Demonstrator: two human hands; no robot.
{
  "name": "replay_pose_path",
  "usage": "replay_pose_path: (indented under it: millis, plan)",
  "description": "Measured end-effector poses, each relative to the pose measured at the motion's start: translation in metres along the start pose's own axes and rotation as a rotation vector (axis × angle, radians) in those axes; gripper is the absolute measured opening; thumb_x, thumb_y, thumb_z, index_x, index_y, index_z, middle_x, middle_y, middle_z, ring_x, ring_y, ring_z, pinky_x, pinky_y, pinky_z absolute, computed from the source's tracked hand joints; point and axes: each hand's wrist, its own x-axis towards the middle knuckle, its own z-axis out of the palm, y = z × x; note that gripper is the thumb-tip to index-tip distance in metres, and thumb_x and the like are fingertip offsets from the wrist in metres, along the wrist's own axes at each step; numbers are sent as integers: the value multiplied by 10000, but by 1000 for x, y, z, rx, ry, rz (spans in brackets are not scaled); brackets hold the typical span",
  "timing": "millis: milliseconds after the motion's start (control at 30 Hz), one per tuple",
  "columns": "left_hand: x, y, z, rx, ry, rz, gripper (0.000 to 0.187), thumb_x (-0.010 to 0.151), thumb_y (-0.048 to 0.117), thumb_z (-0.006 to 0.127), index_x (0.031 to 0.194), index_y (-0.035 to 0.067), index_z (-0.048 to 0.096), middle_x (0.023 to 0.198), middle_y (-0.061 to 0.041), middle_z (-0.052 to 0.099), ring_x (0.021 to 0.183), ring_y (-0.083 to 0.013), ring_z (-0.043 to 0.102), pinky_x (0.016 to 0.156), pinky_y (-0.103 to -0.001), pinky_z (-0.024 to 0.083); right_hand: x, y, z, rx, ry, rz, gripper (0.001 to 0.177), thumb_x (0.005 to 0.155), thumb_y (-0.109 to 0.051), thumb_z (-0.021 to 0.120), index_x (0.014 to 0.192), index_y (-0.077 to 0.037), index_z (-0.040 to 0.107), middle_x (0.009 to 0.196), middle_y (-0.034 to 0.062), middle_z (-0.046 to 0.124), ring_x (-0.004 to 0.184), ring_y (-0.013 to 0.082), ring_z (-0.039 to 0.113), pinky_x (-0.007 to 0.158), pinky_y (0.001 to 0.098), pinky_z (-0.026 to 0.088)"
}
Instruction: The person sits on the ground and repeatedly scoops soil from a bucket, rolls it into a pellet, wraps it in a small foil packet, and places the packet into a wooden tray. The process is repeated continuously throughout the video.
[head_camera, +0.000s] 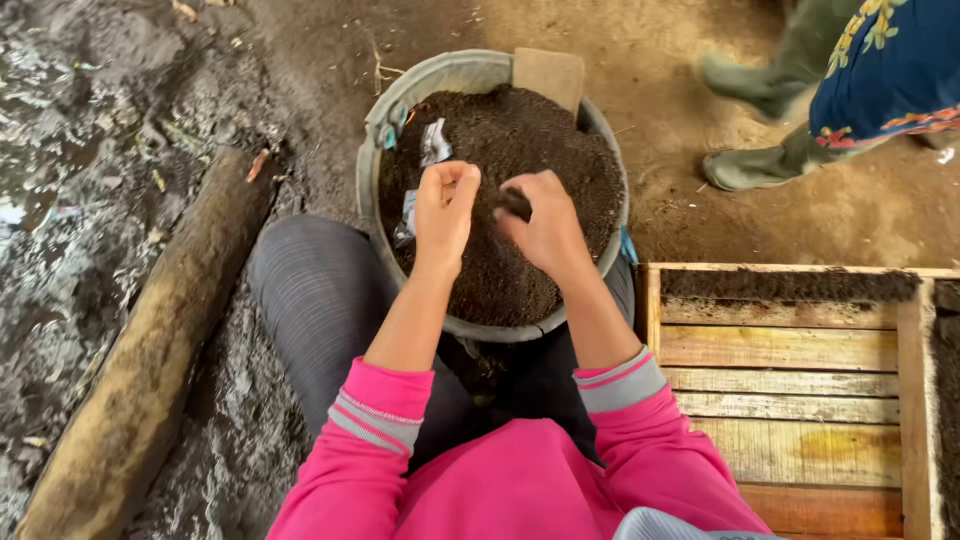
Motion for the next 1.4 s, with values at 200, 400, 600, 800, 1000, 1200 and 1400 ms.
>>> replay_pose_path:
  millis: [200, 400, 600, 800, 1000, 1200, 1400]
  plan:
    - [2, -23, 22, -914, -23, -631, 553, 1077, 476, 497, 1322, -19, 533, 1233, -214, 593, 1066, -294, 649, 932, -397, 536, 8, -30, 5, 59, 157, 7, 489, 947, -483, 764, 1260, -116, 685, 1099, 85, 661, 1152, 281, 617, 989, 424, 537]
    - [21, -31, 13, -867, 162, -574, 418, 1043, 446, 515, 909, 61, 606, 708, -137, 641, 518, -131, 569, 424, -164, 390, 24, 32, 59, 44, 189, -11, 321, 1082, -319, 534, 1100, -55, 717, 1023, 228, 687, 1061, 451, 626, 946, 541, 506]
    - [14, -25, 22, -788, 151, -593, 637, 910, 689, 582, 834, 56, 584, 612, -104, 581, 428, -87, 474, 346, -148, 308, 5, 31, 67, 68, 60, 144, 298, 1044, -375, 552, 1127, -95, 612, 1031, 284, 659, 1056, 518, 624, 876, 627, 497]
    - [-8, -18, 25, -717, -4, -588, 594, 1006, 636, 500, 872, 62, 578, 717, -137, 614, 532, -116, 535, 404, -209, 364, 2, -49, -26, 1404, 303, 587, 136, 1006, -233, 572, 975, -101, 576, 919, 56, 628, 824, 175, 665, 691, 228, 604]
    - [-4, -39, 37, -710, -52, -580, 629, 1020, 650, 459, 930, 34, 552, 755, -136, 602, 576, -103, 525, 441, -190, 368, 15, -68, -31, 1515, 243, 283, 226, 1078, -274, 472, 919, -115, 451, 886, 28, 418, 917, 206, 504, 842, 371, 459]
    - [5, -53, 42, -776, 2, -624, 666, 1008, 658, 484, 961, 5, 604, 754, -161, 613, 558, -117, 530, 419, -199, 349, 20, -78, -26, 1350, 271, 255, 331, 1068, -285, 475, 776, -132, 446, 733, 19, 408, 746, 193, 510, 748, 358, 451]
    - [2, -49, 40, -774, 15, -636, 627, 1003, 636, 523, 966, 17, 612, 753, -150, 618, 560, -113, 531, 421, -186, 352, 28, -42, -16, 1162, 275, 164, 345, 1061, -257, 466, 748, -114, 495, 749, 57, 457, 785, 213, 546, 802, 361, 452]
